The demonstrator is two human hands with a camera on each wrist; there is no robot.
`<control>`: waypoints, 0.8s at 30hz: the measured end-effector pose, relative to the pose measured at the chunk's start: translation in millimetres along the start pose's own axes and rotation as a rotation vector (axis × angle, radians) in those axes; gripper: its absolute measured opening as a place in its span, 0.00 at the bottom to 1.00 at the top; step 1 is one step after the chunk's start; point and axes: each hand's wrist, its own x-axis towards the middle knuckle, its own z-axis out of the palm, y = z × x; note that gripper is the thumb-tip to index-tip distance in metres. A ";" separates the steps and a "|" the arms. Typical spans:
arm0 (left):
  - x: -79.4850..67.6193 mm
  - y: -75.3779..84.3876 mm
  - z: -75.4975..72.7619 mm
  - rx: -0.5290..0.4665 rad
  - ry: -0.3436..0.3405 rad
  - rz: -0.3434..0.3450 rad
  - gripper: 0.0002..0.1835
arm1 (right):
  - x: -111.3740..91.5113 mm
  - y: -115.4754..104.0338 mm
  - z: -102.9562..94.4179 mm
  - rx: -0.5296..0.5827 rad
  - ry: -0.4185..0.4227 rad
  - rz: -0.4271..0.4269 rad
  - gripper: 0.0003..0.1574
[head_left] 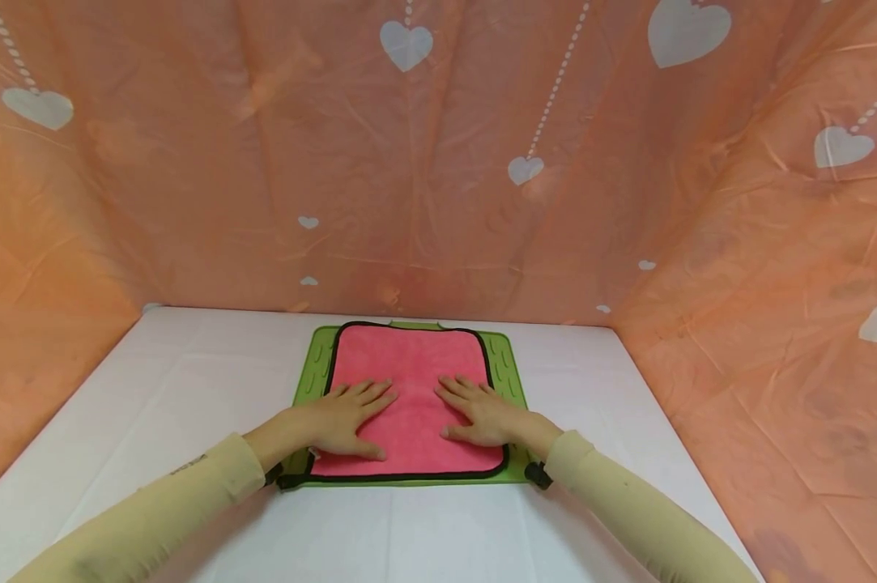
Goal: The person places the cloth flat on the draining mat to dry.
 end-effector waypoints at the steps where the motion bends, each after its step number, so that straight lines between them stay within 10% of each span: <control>1: -0.8 1.1 0.4 -0.006 -0.012 0.001 0.57 | -0.9 -0.3 1.0 0.001 -0.004 -0.002 0.48; 12: -2.8 3.7 1.6 -0.007 -0.034 0.027 0.59 | -7.2 -5.3 8.4 -0.047 -0.056 0.024 0.49; 24: -17.3 -12.4 4.6 -0.036 0.129 0.001 0.54 | -15.9 4.1 4.9 0.043 0.100 -0.028 0.47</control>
